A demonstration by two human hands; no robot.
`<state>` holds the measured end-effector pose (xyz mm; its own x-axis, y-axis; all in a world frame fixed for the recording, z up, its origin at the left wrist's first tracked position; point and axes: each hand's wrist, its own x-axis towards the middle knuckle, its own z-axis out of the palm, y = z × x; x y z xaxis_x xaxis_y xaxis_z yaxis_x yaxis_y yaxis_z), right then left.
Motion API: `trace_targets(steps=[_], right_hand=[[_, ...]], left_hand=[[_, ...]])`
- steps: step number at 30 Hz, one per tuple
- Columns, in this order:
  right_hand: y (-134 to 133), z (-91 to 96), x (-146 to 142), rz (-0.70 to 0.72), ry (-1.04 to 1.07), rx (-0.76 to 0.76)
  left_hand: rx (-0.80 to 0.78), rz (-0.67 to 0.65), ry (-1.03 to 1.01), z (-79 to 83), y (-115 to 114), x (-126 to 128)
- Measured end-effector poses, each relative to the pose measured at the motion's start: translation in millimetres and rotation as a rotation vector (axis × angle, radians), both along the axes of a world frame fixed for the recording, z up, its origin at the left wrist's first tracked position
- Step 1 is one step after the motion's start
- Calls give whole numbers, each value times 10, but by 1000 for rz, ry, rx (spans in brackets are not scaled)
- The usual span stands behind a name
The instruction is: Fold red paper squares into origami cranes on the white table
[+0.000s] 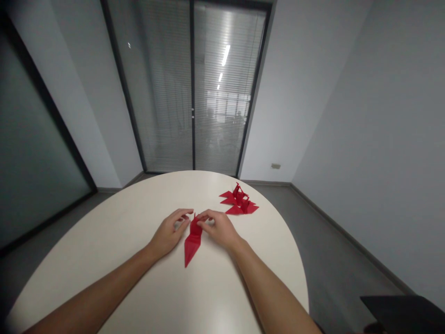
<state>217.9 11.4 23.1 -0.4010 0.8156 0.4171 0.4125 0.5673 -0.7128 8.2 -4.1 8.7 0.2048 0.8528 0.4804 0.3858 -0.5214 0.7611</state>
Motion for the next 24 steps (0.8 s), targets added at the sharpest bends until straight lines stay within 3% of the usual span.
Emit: trace_targets(steps=[5, 15, 24], right_hand=[[-36, 14, -40, 54, -27, 41], [-33, 31, -22, 68, -84, 87], [-58, 45, -29, 84, -87, 94]], left_hand=[[-9, -56, -35, 24, 3, 32], [-71, -36, 45, 83, 41, -78], [-84, -66, 59, 27, 47, -86]])
